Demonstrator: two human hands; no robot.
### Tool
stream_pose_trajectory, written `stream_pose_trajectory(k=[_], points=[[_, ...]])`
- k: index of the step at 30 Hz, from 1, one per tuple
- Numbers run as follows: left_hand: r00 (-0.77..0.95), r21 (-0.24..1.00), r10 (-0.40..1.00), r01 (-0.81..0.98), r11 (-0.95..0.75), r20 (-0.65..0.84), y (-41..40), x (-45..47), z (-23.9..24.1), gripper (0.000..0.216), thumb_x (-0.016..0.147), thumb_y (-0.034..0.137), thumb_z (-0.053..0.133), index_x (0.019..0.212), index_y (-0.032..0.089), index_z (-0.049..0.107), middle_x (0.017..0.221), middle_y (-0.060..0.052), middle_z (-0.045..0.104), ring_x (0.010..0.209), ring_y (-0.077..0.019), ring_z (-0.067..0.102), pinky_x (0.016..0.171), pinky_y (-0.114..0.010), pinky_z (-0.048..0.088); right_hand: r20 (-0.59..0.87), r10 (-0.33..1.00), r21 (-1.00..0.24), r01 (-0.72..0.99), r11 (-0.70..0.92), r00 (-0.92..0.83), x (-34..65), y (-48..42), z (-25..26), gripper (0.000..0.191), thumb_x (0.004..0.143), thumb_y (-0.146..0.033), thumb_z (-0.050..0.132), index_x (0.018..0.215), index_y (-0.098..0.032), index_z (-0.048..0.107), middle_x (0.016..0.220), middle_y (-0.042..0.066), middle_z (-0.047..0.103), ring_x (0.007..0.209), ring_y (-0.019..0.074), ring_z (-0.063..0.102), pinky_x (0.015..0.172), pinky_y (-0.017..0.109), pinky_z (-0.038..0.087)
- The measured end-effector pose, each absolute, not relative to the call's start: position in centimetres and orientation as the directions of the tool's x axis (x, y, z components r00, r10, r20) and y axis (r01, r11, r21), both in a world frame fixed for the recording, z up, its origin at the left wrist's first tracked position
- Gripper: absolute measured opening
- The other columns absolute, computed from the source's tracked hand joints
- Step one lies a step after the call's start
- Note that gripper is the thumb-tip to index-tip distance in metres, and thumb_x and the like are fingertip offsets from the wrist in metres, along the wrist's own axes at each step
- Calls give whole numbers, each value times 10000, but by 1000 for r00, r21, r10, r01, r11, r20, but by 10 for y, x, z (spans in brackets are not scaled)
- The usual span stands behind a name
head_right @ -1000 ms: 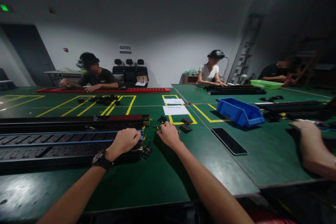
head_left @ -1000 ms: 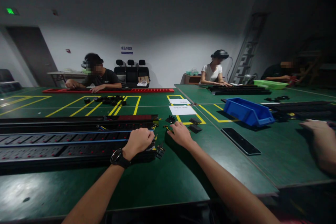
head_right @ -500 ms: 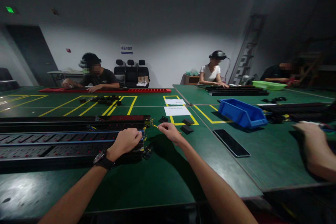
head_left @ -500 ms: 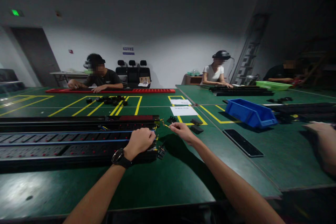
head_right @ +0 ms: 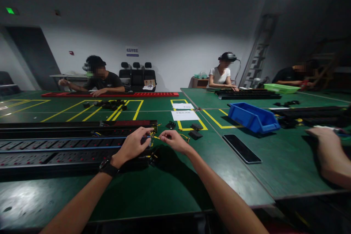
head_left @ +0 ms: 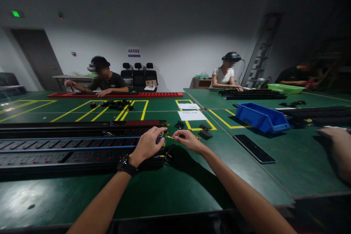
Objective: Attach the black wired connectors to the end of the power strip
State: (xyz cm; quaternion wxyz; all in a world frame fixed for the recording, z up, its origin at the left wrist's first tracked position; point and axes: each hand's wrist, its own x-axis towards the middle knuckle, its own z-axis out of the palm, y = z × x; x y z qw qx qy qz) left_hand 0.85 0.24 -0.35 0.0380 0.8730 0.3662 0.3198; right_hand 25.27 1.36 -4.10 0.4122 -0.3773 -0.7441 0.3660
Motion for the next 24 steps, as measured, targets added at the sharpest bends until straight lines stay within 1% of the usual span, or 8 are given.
stream_pose_trajectory(k=[3, 5, 8, 11, 14, 16, 20, 24], points=[[580, 286, 632, 579, -763, 513, 4, 8, -5, 416, 945, 208, 559, 1358, 254, 588, 1200, -60, 675, 1088, -211, 654, 963, -356, 529, 337, 865, -851, 272, 449, -373, 251, 13, -40, 428, 887, -586, 647, 917, -165, 719, 845, 48, 670, 785, 181, 572, 715, 295, 443], [584, 285, 629, 576, -766, 512, 4, 8, -5, 378, 951, 208, 557, 1325, 248, 603, 1184, -57, 683, 1080, -209, 658, 958, -352, 529, 343, 864, -847, 278, 454, -368, 251, 11, -38, 426, 888, -585, 646, 911, -167, 720, 852, 51, 681, 792, 185, 584, 732, 303, 454], [573, 281, 643, 595, -753, 509, 3, 7, -4, 233, 961, 215, 550, 1165, 237, 661, 1127, -46, 684, 1013, -194, 672, 900, -325, 535, 349, 867, -842, 287, 457, -356, 250, 10, -37, 426, 895, -582, 642, 926, -165, 725, 879, 60, 703, 813, 193, 604, 761, 315, 465], [571, 278, 653, 608, -744, 497, 2, 6, -3, 138, 950, 222, 570, 1038, 229, 675, 1084, -35, 677, 953, -180, 676, 841, -300, 530, 340, 871, -843, 296, 450, -356, 250, 10, -39, 429, 900, -580, 640, 948, -164, 732, 904, 67, 719, 832, 200, 620, 778, 318, 469], [571, 283, 662, 613, -737, 486, 2, 6, -4, 111, 940, 243, 591, 1014, 227, 673, 1072, -33, 681, 937, -180, 675, 813, -293, 521, 342, 869, -841, 297, 453, -357, 249, 11, -42, 426, 900, -579, 640, 940, -166, 734, 913, 71, 727, 847, 207, 628, 786, 322, 470], [570, 287, 665, 615, -735, 482, 3, 6, -5, 106, 948, 265, 589, 1004, 226, 670, 1050, -32, 697, 944, -187, 676, 822, -298, 514, 350, 866, -840, 291, 459, -357, 249, 12, -43, 420, 900, -574, 642, 931, -166, 732, 911, 71, 728, 849, 209, 629, 789, 325, 470], [575, 286, 680, 629, -723, 455, 4, 6, -6, 131, 976, 309, 563, 993, 232, 668, 960, -24, 730, 919, -198, 676, 816, -306, 494, 343, 866, -846, 280, 453, -364, 247, 11, -42, 410, 901, -564, 645, 935, -166, 734, 912, 69, 730, 840, 206, 631, 786, 327, 471], [568, 270, 684, 644, -715, 457, 5, 6, -5, 117, 967, 296, 576, 973, 227, 671, 935, -28, 728, 899, -196, 663, 810, -303, 481, 337, 875, -855, 275, 439, -347, 246, 9, -39, 408, 890, -564, 657, 938, -167, 738, 915, 68, 731, 842, 204, 630, 785, 326, 469]])
